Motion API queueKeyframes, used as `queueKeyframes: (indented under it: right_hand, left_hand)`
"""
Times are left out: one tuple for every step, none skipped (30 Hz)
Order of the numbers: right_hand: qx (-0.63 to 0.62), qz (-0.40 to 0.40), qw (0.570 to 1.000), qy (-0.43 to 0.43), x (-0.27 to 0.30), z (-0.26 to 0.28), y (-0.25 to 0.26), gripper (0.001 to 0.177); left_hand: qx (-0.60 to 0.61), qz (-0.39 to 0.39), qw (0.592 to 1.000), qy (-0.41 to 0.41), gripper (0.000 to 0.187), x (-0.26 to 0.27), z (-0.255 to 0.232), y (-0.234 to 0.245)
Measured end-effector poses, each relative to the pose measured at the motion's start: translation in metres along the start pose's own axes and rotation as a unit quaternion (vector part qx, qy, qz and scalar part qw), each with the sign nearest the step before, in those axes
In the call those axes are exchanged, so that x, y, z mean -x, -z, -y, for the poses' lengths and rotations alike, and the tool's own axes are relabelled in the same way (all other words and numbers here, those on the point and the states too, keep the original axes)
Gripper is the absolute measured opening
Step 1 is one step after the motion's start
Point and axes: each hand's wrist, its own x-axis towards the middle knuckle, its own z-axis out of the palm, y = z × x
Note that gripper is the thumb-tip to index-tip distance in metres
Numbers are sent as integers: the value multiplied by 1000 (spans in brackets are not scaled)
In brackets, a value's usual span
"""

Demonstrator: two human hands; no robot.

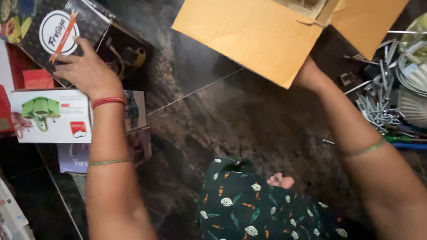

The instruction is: The person empties a cardboard box of hardware supplies onto the floor, then sorts and arranges items including nails, wire, pliers, tape, and a glass bowl. They place some items into a separate white box and return a coil of wire to the original box.

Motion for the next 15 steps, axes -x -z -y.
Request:
queueKeyframes:
  right_hand:
    - [-77, -8, 997, -29, -8, -3, 5, 54]
    - [-154, -15, 986, -55, -17, -5, 8, 50]
    - [-257, -36, 958, -124, -26, -6, 9, 48]
    - [-354, -55, 914, -188, -37, -7, 9, 46]
    - [-447, -73, 856, -249, -43, -4, 10, 44]
    - [-403, -72, 881, -236, -44, 1, 12, 43]
    - [-357, -71, 904, -222, -45, 9, 12, 43]
    - [-309, -70, 925, -207, -43, 18, 16, 42]
    - [-255, -58, 953, -151, -39, 27, 25, 44]
    - [-197, -46, 974, -97, -30, 38, 33, 46]
    - [-139, -34, 989, -42, -21, 50, 41, 48]
    - [-122, -20, 987, -101, -11, 61, 51, 45]
    - [-106, -7, 982, -159, 0, 73, 64, 42]
    - [-89, 6, 972, -217, 11, 84, 76, 39]
    - [-93, -6, 970, -224, 23, 95, 88, 40]
  left_hand:
    - [3, 27, 1000, 2, 72, -1, -5, 7]
    - [5, 54, 999, 6, 73, -3, -12, 16]
    - [8, 80, 997, 10, 75, -3, -20, 27]
    - [-18, 67, 998, 7, 69, 2, -34, 40]
    - [-44, 53, 998, 5, 65, 11, -51, 56]
    - [-70, 41, 997, 3, 64, 20, -65, 73]
    - [-62, 20, 997, -47, 60, 42, -77, 89]
    - [-20, 2, 989, -148, 49, 66, -94, 107]
    - [91, 122, 958, -242, 68, 87, -107, 125]
    - [167, 179, 917, -315, 90, 107, -126, 144]
    - [225, 271, 859, -372, 88, 127, -140, 160]
    - [316, 311, 805, -394, 86, 143, -159, 176]
    - [519, 365, 672, -381, 80, 165, -177, 189]
    - [690, 398, 495, -347, 76, 183, -191, 197]
    - [756, 370, 452, -295, 69, 193, -207, 204]
